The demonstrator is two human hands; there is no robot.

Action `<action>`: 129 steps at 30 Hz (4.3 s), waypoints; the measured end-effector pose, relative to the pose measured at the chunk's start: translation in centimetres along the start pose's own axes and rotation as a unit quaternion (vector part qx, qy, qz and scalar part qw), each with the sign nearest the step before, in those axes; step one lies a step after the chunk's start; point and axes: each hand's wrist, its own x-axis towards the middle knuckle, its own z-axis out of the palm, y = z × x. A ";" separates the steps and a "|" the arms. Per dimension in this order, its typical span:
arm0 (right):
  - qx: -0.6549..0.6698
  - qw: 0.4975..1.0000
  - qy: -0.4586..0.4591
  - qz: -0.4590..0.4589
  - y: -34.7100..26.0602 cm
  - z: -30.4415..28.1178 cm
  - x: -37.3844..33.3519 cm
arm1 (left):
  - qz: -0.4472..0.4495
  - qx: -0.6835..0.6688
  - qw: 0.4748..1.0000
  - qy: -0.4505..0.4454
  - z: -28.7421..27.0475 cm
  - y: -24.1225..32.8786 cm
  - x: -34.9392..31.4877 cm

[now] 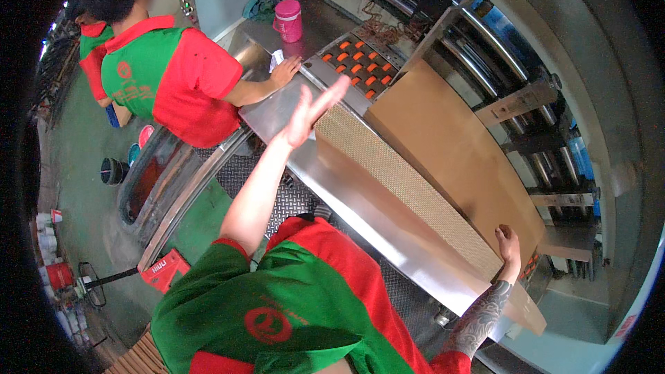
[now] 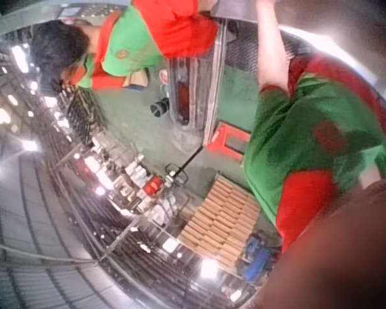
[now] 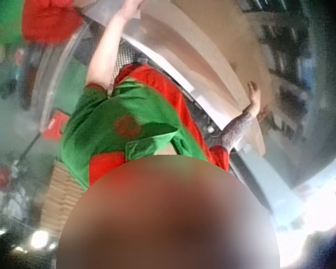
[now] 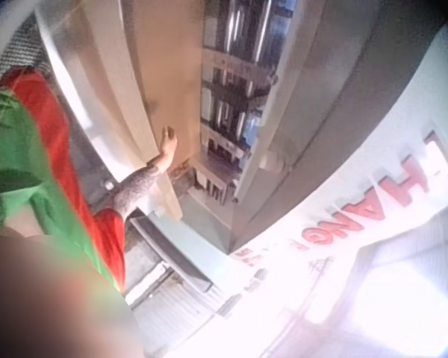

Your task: The person feeds flat cardboard sheets into a machine using both hands, aligning them on a metal guide and pushing them through rollers. A coworker assists by placing additional sheets on the conveyor. The person repeatedly picks up sheets, positions them, and advances them into the machine.

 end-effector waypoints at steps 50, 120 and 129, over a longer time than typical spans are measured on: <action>0.046 0.998 -0.011 0.030 0.2 -0.1 -0.5 | 0.111 0.024 0.966 0.234 4.4 -1.5 -0.3; 0.043 0.995 -0.066 0.058 -1.6 -0.9 0.1 | 0.121 0.091 0.945 0.290 5.2 -0.7 0.9; 0.065 0.994 -0.079 0.044 -0.9 -1.0 0.3 | 0.123 0.100 0.945 0.287 5.2 -0.5 0.9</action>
